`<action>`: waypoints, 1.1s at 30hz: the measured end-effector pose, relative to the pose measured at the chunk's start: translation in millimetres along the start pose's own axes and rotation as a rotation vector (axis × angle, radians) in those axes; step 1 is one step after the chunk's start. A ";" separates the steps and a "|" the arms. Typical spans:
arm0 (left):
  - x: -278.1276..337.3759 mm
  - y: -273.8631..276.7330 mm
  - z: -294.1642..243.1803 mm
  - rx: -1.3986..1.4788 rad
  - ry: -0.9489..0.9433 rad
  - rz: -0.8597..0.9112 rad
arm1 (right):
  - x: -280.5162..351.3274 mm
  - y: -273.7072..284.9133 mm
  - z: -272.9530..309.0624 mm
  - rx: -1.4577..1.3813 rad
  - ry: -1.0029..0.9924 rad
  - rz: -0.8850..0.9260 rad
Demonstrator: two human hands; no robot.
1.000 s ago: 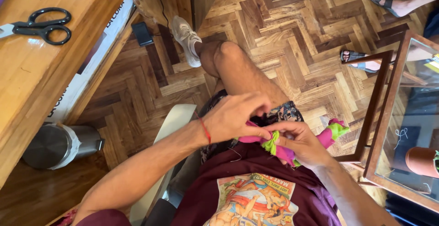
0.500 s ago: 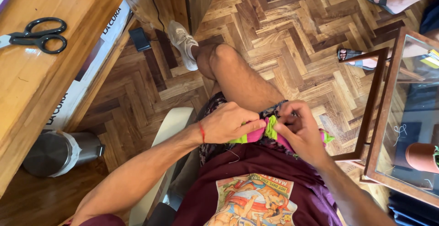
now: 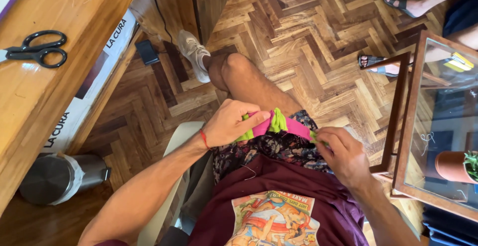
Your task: Folding and knotting a long pink and green fabric strip to create a decorative pattern
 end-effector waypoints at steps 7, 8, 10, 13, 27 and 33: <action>-1.1 6.5 -2.7 -0.086 -0.035 0.045 | 27.2 19.3 -67.8 0.211 0.109 -0.023; 0.6 4.1 -11.8 -0.293 -0.082 0.071 | 19.1 30.8 -56.1 0.225 0.116 0.001; 1.1 3.3 -20.1 -0.499 -0.128 0.096 | 19.7 36.1 -51.5 0.238 0.121 0.027; -4.6 13.5 -18.5 -0.522 -0.166 0.106 | 38.0 20.0 -60.5 0.155 0.072 -0.044; 7.9 48.3 -62.3 -0.935 -0.557 -0.015 | -43.7 13.9 -24.6 -0.486 -0.083 0.432; 8.5 60.1 -66.8 -0.981 -0.575 -0.071 | -13.9 -13.8 -74.9 -0.845 -0.292 0.282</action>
Point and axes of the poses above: each hand's wrist, its own x-axis away from the middle knuckle, its own y-axis out of the back of the hand, z = x × y, the point moved 3 cm from there along -x, towards the middle knuckle, and after that the axes turned 6 degrees about -y, right-handed, at the moved point
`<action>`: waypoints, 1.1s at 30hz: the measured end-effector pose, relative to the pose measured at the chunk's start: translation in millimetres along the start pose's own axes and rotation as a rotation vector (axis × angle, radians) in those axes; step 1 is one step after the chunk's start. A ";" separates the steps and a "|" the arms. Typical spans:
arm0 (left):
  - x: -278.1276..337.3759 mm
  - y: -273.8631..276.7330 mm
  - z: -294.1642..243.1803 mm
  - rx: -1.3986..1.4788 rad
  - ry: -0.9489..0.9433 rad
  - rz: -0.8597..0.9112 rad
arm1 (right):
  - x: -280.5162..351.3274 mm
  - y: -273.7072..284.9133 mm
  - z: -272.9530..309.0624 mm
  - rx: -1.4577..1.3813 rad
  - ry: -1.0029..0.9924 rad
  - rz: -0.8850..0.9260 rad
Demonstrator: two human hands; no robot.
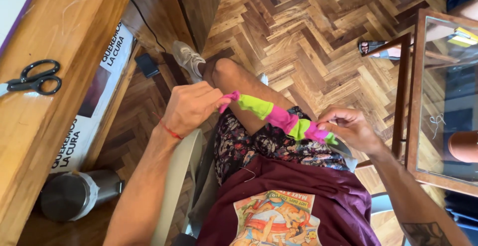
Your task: Folding and knotting a long pink and green fabric strip to create a decorative pattern
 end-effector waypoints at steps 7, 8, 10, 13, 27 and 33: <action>2.3 -2.6 0.7 0.256 0.134 0.072 | 18.8 15.3 -16.7 0.025 -0.005 -0.161; 4.1 -6.7 1.6 0.344 0.155 0.093 | 23.4 23.4 -15.8 -0.026 -0.052 -0.227; 2.9 -13.4 2.7 0.435 0.169 0.111 | 30.8 38.4 -15.0 -0.072 -0.098 -0.299; 5.1 -18.8 2.8 0.587 0.190 0.094 | 37.1 54.9 -8.7 -0.039 -0.096 -0.413; 43.1 -45.4 52.1 1.022 0.815 -0.396 | 24.7 -16.9 -2.2 -0.347 -0.171 -0.349; 51.5 -47.4 63.1 1.285 1.029 -0.741 | 15.0 -28.0 44.9 0.104 0.106 -0.251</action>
Point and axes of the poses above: each hand's wrist, its own x-axis away from the middle knuckle, its own y-axis out of the back of the hand, z = x × y, the point moved 3 cm from there along -x, towards the middle knuckle, and after that the axes turned 6 degrees about -y, right-handed, at the moved point
